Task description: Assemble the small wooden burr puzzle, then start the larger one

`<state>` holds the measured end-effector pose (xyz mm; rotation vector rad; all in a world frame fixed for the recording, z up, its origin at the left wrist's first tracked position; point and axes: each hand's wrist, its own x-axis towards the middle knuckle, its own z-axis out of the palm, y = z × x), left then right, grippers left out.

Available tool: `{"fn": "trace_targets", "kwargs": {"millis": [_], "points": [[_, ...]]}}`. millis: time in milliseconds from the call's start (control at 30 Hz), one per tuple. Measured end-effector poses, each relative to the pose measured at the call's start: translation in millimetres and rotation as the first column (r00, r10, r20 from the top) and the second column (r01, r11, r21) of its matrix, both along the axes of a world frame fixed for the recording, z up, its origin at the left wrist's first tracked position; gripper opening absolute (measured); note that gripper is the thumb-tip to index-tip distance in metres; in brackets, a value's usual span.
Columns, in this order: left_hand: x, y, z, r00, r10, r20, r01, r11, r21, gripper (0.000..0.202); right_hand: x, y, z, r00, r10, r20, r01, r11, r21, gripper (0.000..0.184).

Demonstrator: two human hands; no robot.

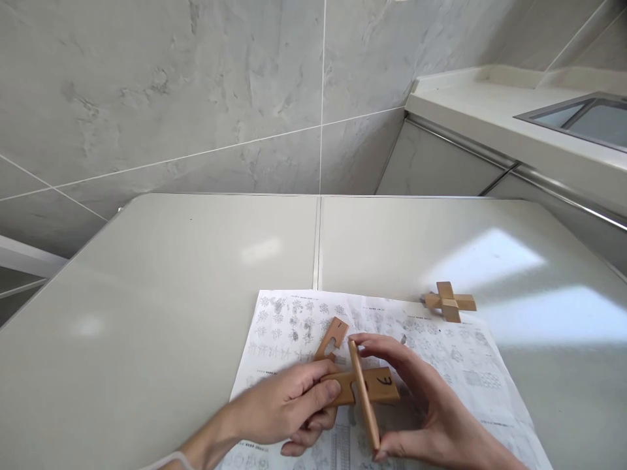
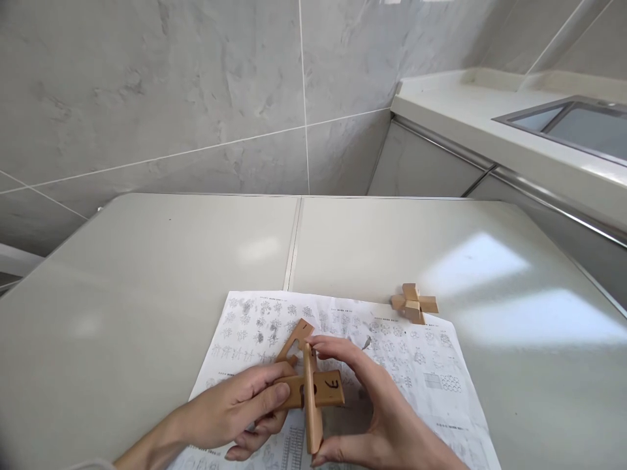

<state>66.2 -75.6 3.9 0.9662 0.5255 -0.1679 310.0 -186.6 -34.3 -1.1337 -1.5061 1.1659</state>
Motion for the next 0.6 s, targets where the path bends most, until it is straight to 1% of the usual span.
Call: {"fn": "trace_targets", "kwargs": {"millis": [100,300,467,533,600], "points": [[0.5,-1.4,1.6,1.0,-0.023,-0.013,0.023,1.0,0.01,0.049,-6.1,3.2,2.2,1.0,0.028,0.001,-0.028,0.999,0.029,0.095],[0.6,-2.9,2.4,1.0,-0.01,-0.009,0.01,1.0,-0.005,0.051,-11.7,4.3,4.3,1.0,0.005,0.025,-0.007,0.996,0.087,0.097],[1.4,-2.8,1.0,1.0,-0.009,0.019,0.009,1.0,-0.004,0.051,-13.6,3.0,6.1,0.999,-0.008,0.039,0.004,0.994,0.105,0.095],[1.1,-2.9,0.6,0.999,-0.005,0.037,0.005,1.0,0.0,0.051,-13.8,2.0,6.0,0.999,-0.009,0.05,0.004,0.994,0.106,0.097],[-0.1,-2.8,0.4,0.999,0.005,0.052,-0.005,1.0,0.004,0.05,-13.2,0.3,4.8,0.998,-0.01,0.067,0.004,0.997,0.082,0.104]]}}
